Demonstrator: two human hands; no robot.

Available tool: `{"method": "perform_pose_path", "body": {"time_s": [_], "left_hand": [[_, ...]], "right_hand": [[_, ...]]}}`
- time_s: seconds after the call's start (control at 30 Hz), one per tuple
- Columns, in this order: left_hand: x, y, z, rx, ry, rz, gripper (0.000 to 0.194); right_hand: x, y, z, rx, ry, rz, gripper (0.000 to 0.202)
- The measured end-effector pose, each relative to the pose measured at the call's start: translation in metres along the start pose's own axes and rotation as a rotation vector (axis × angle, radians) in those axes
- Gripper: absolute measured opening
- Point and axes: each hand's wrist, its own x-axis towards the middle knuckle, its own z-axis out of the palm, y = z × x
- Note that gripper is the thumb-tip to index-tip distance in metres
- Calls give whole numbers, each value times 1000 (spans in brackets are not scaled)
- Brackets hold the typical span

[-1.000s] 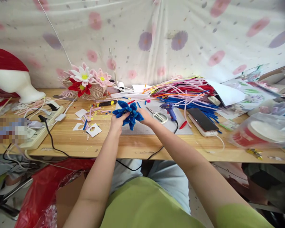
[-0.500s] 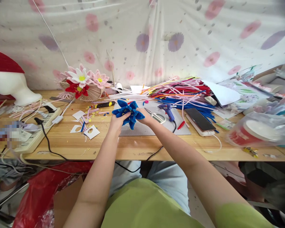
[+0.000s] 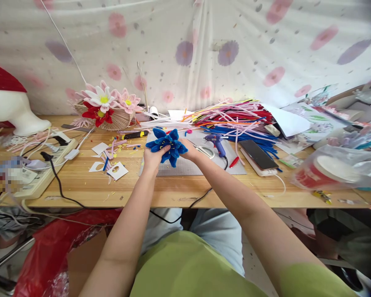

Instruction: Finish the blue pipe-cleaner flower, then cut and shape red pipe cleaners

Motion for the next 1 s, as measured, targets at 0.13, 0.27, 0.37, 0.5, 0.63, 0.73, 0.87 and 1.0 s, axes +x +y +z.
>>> {"method": "perform_pose_path", "body": {"time_s": [0.13,0.27,0.37,0.5,0.63,0.73,0.87,1.0], "left_hand": [[-1,-1,0,19,27,32,46],[0,-3,0,18,33,42,45],[0,-4,0,21,35,23,45],[1,-1,0,45,-26,-19,47],[1,7,-2,7,-198,-96,50],[1,9,-3,-38,-255,-128,50],[3,1,-1,-17,-159,-83,54],[4,-6,1,8,-28,-35,54]], "right_hand": [[1,-3,-3,-53,-51,4,23],[1,-6,-4,-73,-64,24,21],[1,-7,-4,-76,-77,18,19],[1,-2,-3,-38,-64,63,20],[0,7,-1,63,-16,63,23],[-2,11,-1,103,-6,43,20],[-2,11,-1,119,-9,40,20],[-2,7,-1,90,2,46,19]]}}
